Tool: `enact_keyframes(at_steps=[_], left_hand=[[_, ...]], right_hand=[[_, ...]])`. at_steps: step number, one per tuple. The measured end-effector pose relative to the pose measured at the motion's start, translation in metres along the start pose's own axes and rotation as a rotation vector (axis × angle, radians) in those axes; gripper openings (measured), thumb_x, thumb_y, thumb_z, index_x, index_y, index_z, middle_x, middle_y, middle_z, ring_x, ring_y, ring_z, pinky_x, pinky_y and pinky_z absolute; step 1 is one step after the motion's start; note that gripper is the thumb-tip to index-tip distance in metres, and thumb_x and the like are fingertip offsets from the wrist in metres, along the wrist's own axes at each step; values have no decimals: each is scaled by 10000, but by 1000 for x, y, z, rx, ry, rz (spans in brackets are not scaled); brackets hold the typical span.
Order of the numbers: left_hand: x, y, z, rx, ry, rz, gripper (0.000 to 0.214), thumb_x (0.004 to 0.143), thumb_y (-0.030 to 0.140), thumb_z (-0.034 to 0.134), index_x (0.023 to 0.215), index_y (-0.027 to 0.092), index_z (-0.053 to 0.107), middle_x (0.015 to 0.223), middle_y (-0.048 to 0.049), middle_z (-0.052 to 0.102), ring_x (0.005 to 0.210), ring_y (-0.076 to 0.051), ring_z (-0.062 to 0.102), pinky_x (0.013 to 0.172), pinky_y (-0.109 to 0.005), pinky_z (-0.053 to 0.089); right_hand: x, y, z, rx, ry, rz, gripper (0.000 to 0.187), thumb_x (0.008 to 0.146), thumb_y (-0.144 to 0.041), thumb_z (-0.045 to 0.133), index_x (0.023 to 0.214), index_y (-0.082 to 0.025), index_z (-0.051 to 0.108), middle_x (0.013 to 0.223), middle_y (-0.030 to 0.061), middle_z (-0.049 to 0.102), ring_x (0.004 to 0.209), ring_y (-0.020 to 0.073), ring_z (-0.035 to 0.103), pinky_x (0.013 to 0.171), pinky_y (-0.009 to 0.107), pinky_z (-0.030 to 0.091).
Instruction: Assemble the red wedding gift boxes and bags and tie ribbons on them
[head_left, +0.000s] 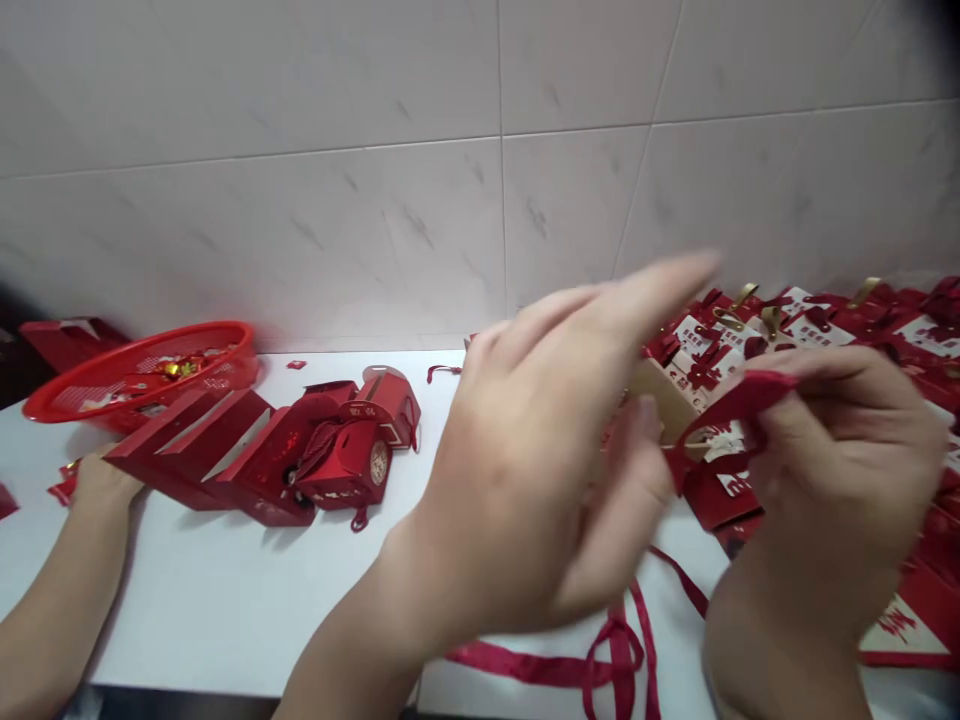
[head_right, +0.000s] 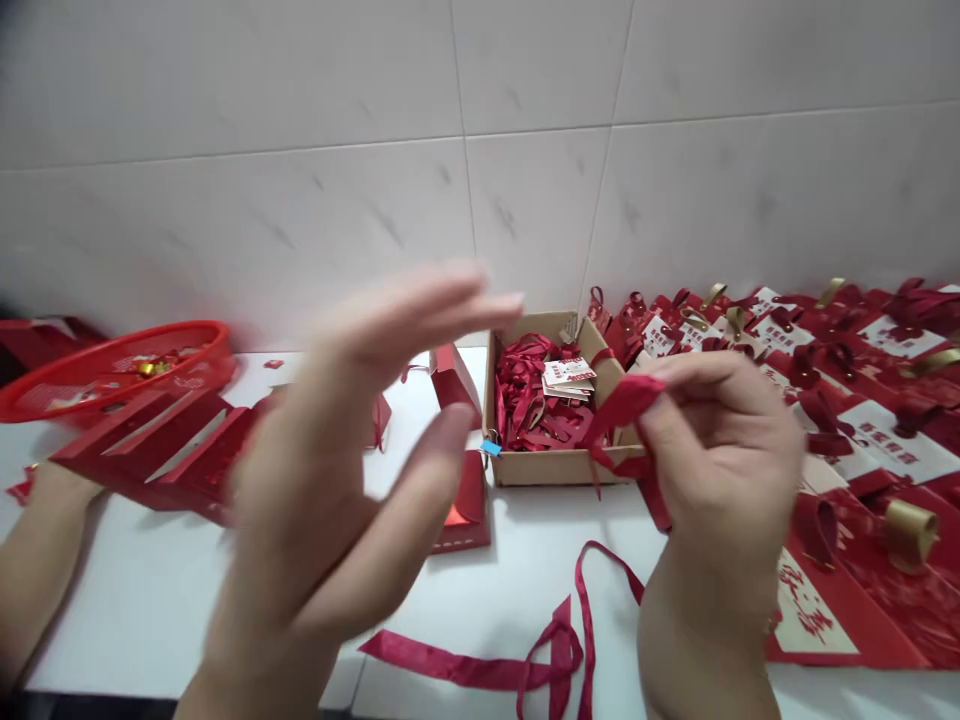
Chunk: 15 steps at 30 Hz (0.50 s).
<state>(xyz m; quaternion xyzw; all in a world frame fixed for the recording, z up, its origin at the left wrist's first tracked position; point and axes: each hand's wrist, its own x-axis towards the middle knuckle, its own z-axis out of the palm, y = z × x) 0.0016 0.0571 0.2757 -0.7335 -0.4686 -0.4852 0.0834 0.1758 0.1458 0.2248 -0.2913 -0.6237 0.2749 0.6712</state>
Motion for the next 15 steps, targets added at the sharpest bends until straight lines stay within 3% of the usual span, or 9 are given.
enact_keyframes(at_steps=[1,3,6,8,11,15], left_hand=[[1,-4,6,5,-59,-21,380,918,217,520,1295,259,499,1223,-34,648,1128,-234,601,977,-457,489],[-3,-15,19,-13,-218,-92,277,935,315,509,1175,192,572,1123,-72,685,1040,-242,625,905,-446,502],[-19,-33,33,-100,-368,-194,282,955,387,461,883,175,632,831,-51,688,796,-200,632,733,-360,508],[-31,-42,35,-134,-320,-237,300,964,336,454,778,176,628,703,-30,646,696,-171,602,659,-314,481],[-44,-50,32,-180,-181,-267,230,956,261,482,842,179,664,727,-36,674,707,-166,618,660,-307,481],[-54,-57,26,-179,44,-119,149,919,161,539,951,201,679,810,-43,701,789,-174,645,720,-333,501]], right_hand=[[-3,0,6,43,-34,9,56,832,-227,661,837,-273,630,793,1,617,626,140,585,517,264,491],[-8,4,18,97,-219,19,77,809,-185,684,827,-245,638,737,-16,628,578,109,583,483,214,480],[-13,11,32,58,-412,-17,57,838,-162,644,832,-216,626,730,-28,625,615,86,598,535,178,490],[-12,15,37,5,-430,-42,48,855,-164,622,835,-208,620,747,-22,631,658,92,605,581,187,497],[-8,20,35,-60,-449,-75,39,860,-175,624,845,-211,629,743,-16,635,653,101,598,585,208,487],[3,23,14,-98,-430,-142,73,862,-170,631,823,-230,646,713,-17,622,637,105,579,573,221,467]])
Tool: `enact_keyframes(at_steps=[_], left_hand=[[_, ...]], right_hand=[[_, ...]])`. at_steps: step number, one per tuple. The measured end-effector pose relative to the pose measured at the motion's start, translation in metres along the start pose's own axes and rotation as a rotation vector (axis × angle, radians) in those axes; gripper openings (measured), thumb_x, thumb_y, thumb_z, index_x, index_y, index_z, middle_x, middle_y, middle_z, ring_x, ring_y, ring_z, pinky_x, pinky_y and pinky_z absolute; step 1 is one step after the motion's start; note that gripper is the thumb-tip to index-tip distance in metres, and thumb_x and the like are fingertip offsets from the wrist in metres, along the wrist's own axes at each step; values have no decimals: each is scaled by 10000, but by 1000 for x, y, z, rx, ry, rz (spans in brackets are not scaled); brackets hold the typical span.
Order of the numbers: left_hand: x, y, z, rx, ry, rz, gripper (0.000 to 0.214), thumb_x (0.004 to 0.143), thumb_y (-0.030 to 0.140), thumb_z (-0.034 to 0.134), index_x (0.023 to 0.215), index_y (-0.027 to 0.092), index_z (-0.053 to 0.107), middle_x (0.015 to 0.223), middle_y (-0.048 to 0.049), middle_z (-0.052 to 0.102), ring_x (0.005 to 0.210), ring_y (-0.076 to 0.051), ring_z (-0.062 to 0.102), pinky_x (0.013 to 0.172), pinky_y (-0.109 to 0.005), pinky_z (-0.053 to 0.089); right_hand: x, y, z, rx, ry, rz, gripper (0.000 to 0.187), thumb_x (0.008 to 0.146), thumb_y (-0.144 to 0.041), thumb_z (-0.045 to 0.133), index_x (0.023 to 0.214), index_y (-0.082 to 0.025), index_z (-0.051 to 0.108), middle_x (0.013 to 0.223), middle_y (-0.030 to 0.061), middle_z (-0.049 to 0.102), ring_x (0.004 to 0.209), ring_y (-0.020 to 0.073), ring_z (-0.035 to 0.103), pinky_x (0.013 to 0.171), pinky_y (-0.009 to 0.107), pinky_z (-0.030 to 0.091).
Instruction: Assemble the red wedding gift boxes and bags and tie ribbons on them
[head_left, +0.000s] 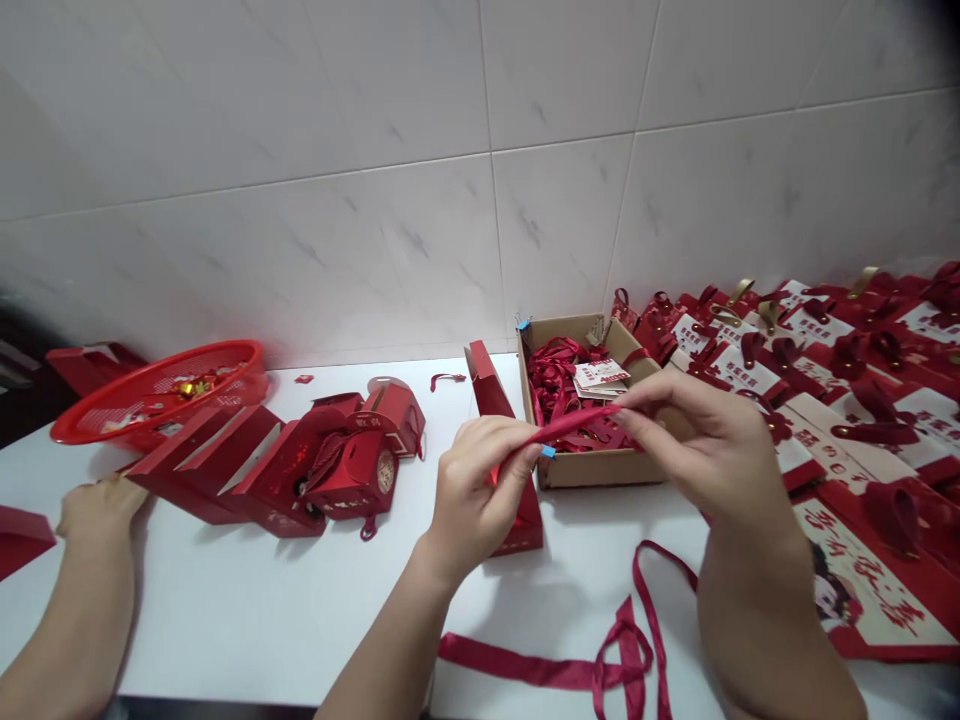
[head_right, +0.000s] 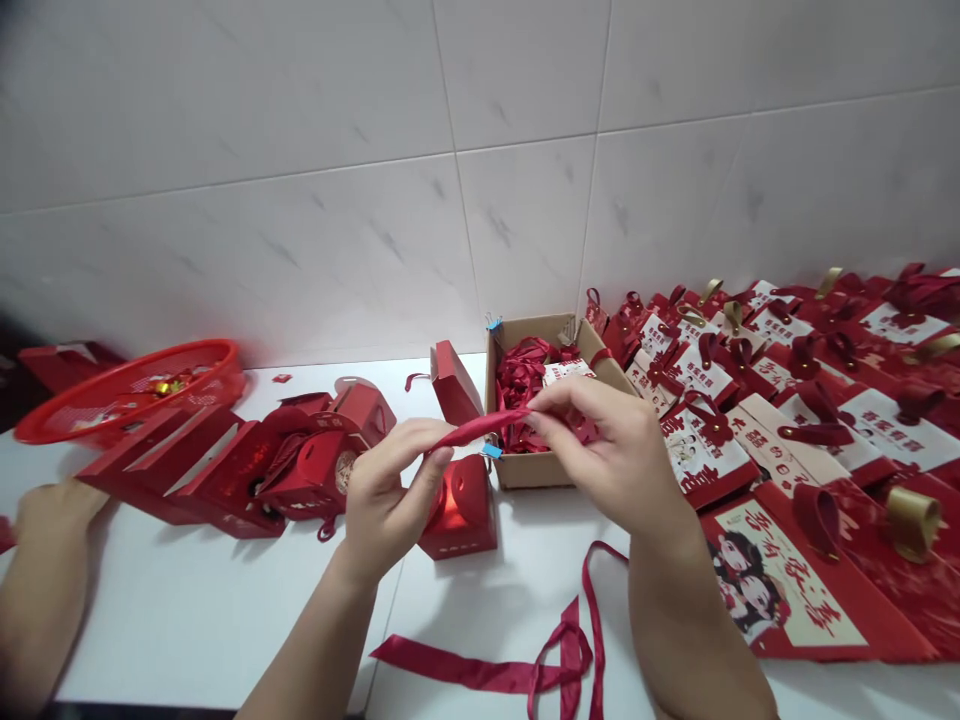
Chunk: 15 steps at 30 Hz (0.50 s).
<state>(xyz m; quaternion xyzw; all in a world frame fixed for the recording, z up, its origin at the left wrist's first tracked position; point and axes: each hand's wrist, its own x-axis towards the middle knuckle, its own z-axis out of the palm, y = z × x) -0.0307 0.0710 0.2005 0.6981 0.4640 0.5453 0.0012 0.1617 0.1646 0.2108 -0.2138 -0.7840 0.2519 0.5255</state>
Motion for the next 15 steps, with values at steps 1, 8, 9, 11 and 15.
enact_keyframes(at_steps=[1,8,9,11,15], left_hand=[[-1,-2,-1,15,48,59,175,904,128,554,989,212,681,841,-45,701,813,-174,646,731,-337,503],[-3,-8,-1,306,74,365,338,848,56,562,1076,277,676,924,-33,692,852,-174,629,758,-345,470],[-3,-9,-1,360,70,394,327,851,68,556,1074,272,679,904,-35,695,854,-181,628,765,-350,459],[-4,-12,0,427,73,427,300,866,103,551,1081,263,685,856,-38,700,847,-194,625,768,-358,440],[-9,-15,-2,432,104,411,301,843,105,612,1083,270,685,793,-7,715,781,-172,625,736,-329,427]], right_hand=[[0,1,-6,3,-39,-17,70,854,-175,647,818,-234,651,741,-11,635,683,115,597,606,225,483],[-5,-9,0,362,-381,116,690,672,-374,834,1291,-320,534,1290,55,575,1202,231,561,1008,351,500],[-7,-12,8,424,-401,187,617,732,-355,793,1287,-324,524,1226,52,606,1117,210,616,934,333,546],[-10,-17,24,479,-429,320,496,815,-313,717,1268,-319,516,1033,31,650,869,158,684,737,271,597],[-12,-18,34,541,-403,431,423,853,-254,665,1245,-296,510,832,-23,613,535,78,620,495,190,536]])
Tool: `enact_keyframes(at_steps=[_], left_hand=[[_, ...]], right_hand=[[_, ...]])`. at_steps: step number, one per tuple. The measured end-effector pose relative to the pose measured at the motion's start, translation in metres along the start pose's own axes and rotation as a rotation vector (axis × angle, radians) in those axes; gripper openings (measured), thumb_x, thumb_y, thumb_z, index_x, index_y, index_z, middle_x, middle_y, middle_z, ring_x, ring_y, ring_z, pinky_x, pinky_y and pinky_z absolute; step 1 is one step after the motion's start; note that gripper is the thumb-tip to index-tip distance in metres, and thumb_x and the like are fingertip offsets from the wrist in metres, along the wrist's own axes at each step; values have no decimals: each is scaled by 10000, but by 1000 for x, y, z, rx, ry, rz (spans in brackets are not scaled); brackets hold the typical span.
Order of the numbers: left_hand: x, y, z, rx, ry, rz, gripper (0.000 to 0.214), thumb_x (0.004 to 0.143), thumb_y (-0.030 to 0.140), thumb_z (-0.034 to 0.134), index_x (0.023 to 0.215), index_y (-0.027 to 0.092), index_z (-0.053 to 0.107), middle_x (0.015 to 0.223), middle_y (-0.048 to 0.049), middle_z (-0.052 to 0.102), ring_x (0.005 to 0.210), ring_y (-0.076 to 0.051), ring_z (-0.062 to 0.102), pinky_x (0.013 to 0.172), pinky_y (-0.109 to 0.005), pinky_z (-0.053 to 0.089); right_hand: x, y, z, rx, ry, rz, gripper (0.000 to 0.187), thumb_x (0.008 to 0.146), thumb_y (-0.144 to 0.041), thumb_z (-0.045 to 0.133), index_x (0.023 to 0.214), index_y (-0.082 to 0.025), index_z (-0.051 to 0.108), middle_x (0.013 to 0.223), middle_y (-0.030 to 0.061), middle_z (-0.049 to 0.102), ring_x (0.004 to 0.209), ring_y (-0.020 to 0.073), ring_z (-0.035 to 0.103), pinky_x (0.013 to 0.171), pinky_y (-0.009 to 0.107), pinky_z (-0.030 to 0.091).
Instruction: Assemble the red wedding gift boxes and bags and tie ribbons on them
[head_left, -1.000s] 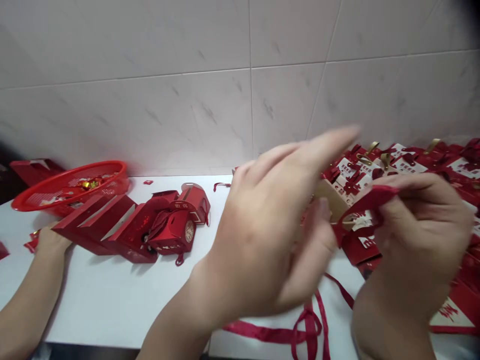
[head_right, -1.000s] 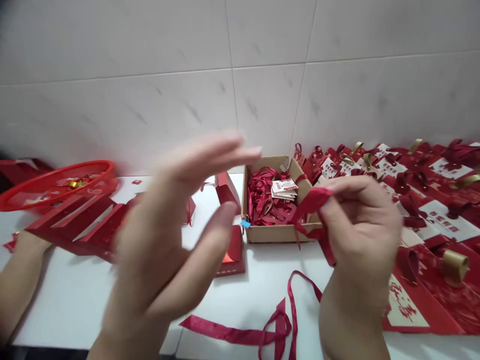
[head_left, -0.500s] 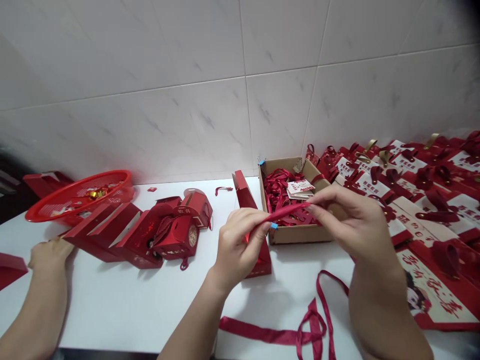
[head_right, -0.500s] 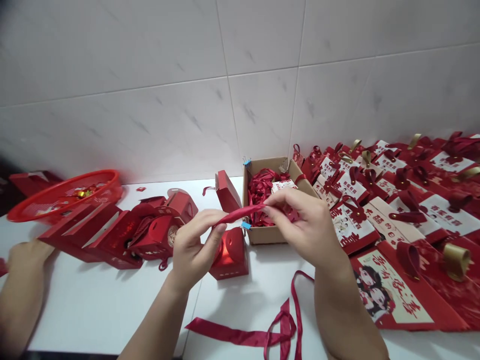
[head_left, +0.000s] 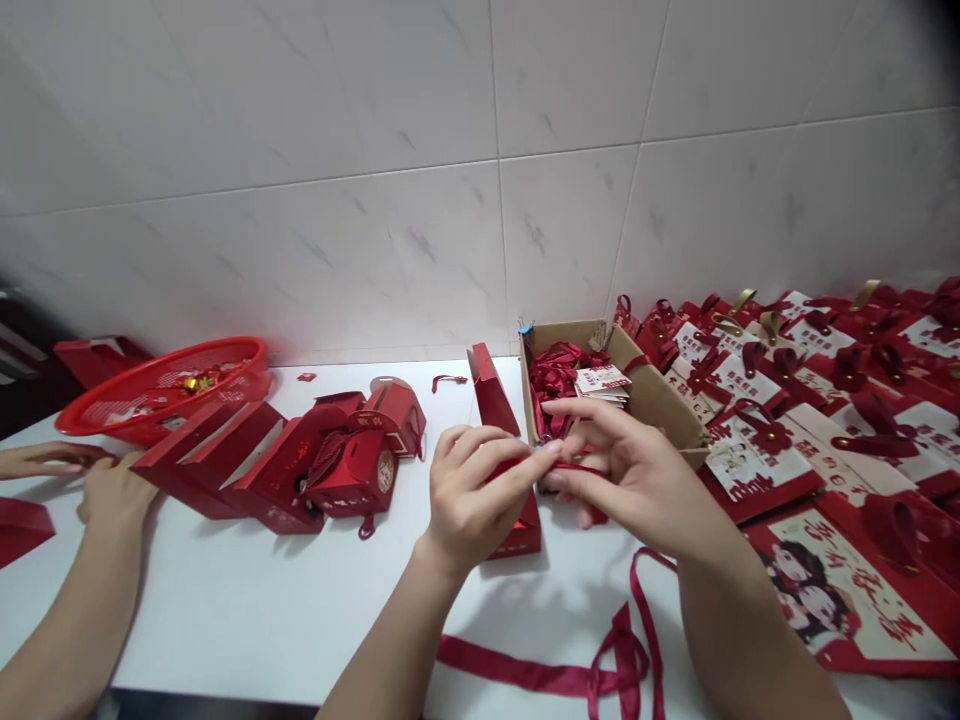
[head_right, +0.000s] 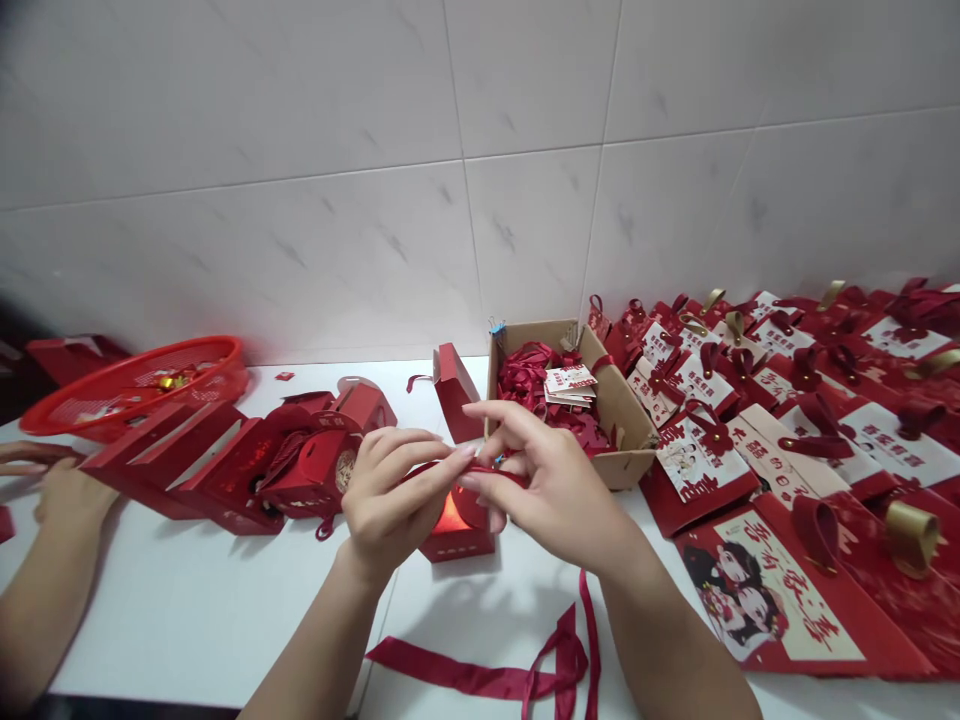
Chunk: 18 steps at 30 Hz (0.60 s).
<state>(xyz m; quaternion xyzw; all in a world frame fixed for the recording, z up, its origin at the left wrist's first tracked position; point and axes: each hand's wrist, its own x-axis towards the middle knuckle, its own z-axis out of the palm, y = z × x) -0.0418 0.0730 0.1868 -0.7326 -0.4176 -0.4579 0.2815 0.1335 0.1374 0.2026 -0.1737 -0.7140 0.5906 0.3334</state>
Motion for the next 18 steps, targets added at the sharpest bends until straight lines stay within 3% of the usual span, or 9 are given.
enact_keyframes(at_steps=[6,9,14,18], left_hand=[[-15,3,-16,-300,-155,-294,205,835,103,640,980,234,702,716,8,706,677,-139,642,701,-304,457],[-22,5,-23,-388,-158,-421,99,846,129,625,839,208,686,665,-5,683,640,-150,628,687,-318,470],[-16,0,-22,-423,-222,-478,115,869,177,594,768,194,647,675,-27,678,634,-157,604,669,-320,462],[-14,-10,-11,-392,-270,-543,144,870,229,595,738,190,637,668,-28,664,634,-159,574,671,-320,445]], right_hand=[[0,-4,-22,-55,-33,74,196,814,-283,697,973,-189,632,705,-4,637,460,82,592,407,167,479],[2,-4,-28,-127,-76,115,255,805,-282,695,1038,-185,661,726,10,650,462,94,597,412,192,491],[16,2,-17,-281,-239,19,202,817,-291,685,990,-191,713,897,53,704,758,143,648,627,232,536],[26,9,-6,-195,-248,140,232,821,-381,677,840,-149,667,690,11,637,606,104,569,540,203,455]])
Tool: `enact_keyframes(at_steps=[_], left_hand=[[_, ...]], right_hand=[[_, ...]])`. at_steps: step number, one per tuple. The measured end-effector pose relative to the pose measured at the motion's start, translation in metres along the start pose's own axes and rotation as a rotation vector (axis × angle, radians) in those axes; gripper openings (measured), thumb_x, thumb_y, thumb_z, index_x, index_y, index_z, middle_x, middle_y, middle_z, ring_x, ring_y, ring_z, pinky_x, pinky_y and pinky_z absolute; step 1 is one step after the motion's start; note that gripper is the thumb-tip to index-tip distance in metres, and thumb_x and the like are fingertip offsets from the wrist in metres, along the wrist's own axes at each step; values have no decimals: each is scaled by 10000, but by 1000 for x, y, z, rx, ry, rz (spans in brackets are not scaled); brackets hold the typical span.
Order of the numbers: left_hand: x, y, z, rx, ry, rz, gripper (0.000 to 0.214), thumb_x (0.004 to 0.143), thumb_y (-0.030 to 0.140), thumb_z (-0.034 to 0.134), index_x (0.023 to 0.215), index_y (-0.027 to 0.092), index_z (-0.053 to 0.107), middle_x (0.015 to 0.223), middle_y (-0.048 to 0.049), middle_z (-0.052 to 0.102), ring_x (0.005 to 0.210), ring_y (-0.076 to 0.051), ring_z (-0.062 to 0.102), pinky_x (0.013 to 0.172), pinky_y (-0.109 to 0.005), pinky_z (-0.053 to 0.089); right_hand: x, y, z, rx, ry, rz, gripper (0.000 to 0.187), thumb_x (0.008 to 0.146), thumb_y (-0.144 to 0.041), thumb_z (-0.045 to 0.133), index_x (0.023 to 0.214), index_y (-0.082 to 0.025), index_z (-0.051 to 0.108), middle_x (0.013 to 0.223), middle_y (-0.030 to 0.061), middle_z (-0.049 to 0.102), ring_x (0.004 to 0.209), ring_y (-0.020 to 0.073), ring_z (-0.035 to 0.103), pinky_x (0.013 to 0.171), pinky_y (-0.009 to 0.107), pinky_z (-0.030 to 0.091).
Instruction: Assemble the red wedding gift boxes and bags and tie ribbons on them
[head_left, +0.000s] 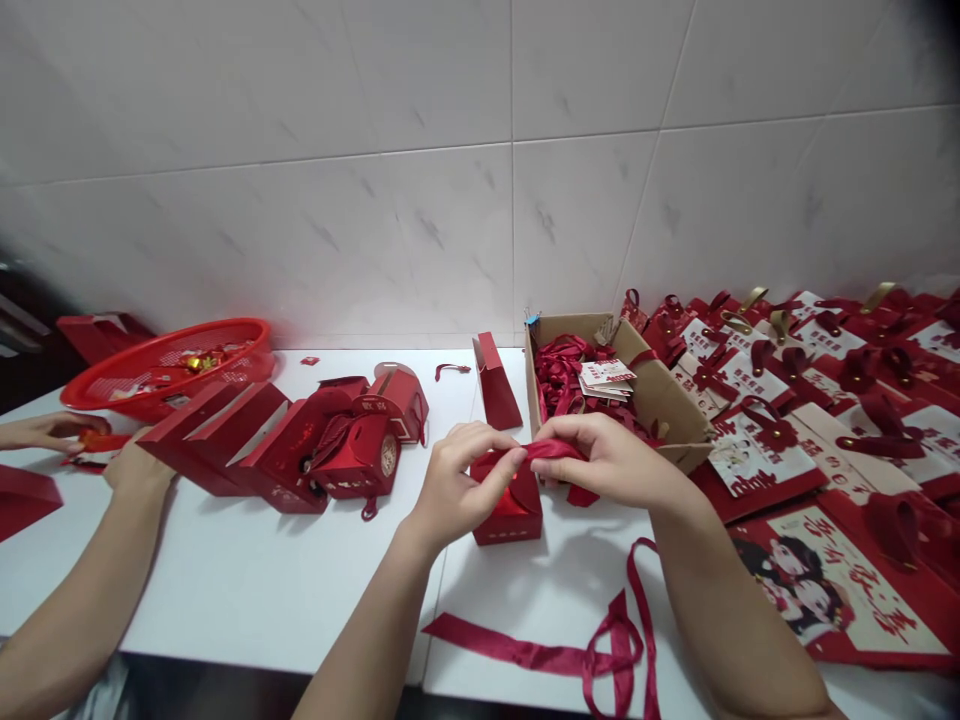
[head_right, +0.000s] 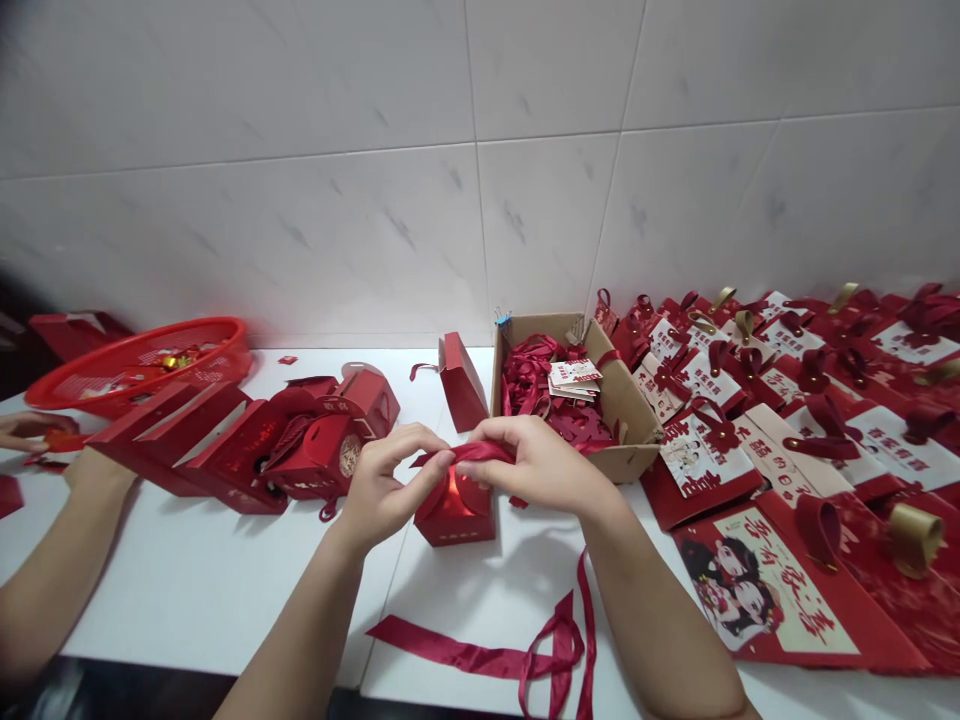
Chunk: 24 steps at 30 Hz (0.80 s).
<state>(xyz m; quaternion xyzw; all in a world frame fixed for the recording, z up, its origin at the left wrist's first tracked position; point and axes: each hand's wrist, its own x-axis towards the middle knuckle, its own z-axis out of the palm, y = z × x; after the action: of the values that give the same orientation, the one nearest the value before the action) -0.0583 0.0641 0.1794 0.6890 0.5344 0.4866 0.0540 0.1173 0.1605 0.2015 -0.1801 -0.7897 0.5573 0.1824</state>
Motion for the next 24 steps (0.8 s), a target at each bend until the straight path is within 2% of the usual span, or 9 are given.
enact_keyframes(at_steps=[3,6,9,12,15,20,24], left_hand=[[0,-11,7,-25,-9,-72,163,878,255,582,738,192,634,673,-31,648,642,-163,560,670,-318,447],[-5,-23,11,-70,-70,-74,181,894,281,556,754,198,637,734,-42,648,723,-179,595,724,-325,476],[-12,-36,8,-92,-76,-154,181,924,299,492,896,212,649,1035,-93,649,1027,-225,599,913,-382,452],[-20,-49,2,-75,-139,-372,169,905,296,485,1009,243,608,1266,-91,563,1222,-263,498,988,-427,401],[-27,-58,0,-69,-194,-485,143,865,271,512,994,249,569,1269,-79,558,1225,-274,492,930,-415,437],[-32,-59,5,-88,-230,-501,145,841,235,515,981,253,552,1238,-69,565,1253,-268,466,998,-442,405],[-33,-55,7,-93,-244,-481,176,799,253,586,975,252,589,1258,-83,553,1290,-292,438,1066,-469,364]], right_hand=[[3,2,1,53,13,45,293,804,-437,684,813,-147,641,645,-6,594,547,89,518,488,194,404],[3,3,0,-1,-22,35,290,841,-432,636,784,-148,636,626,-6,582,539,87,497,481,193,383],[4,5,-1,-117,-25,52,292,872,-394,578,709,-153,597,596,-6,575,506,84,486,457,191,362],[7,10,1,-243,44,117,315,868,-346,552,610,-169,525,530,-7,564,453,91,490,430,195,349],[9,14,3,-312,67,192,324,858,-307,539,564,-180,488,486,4,571,418,109,510,410,206,357],[6,12,3,-466,58,191,337,872,-308,514,563,-183,465,493,-6,528,422,103,490,411,214,316],[0,6,2,-526,35,176,357,882,-327,504,562,-190,426,504,-20,475,429,97,459,414,220,279]])
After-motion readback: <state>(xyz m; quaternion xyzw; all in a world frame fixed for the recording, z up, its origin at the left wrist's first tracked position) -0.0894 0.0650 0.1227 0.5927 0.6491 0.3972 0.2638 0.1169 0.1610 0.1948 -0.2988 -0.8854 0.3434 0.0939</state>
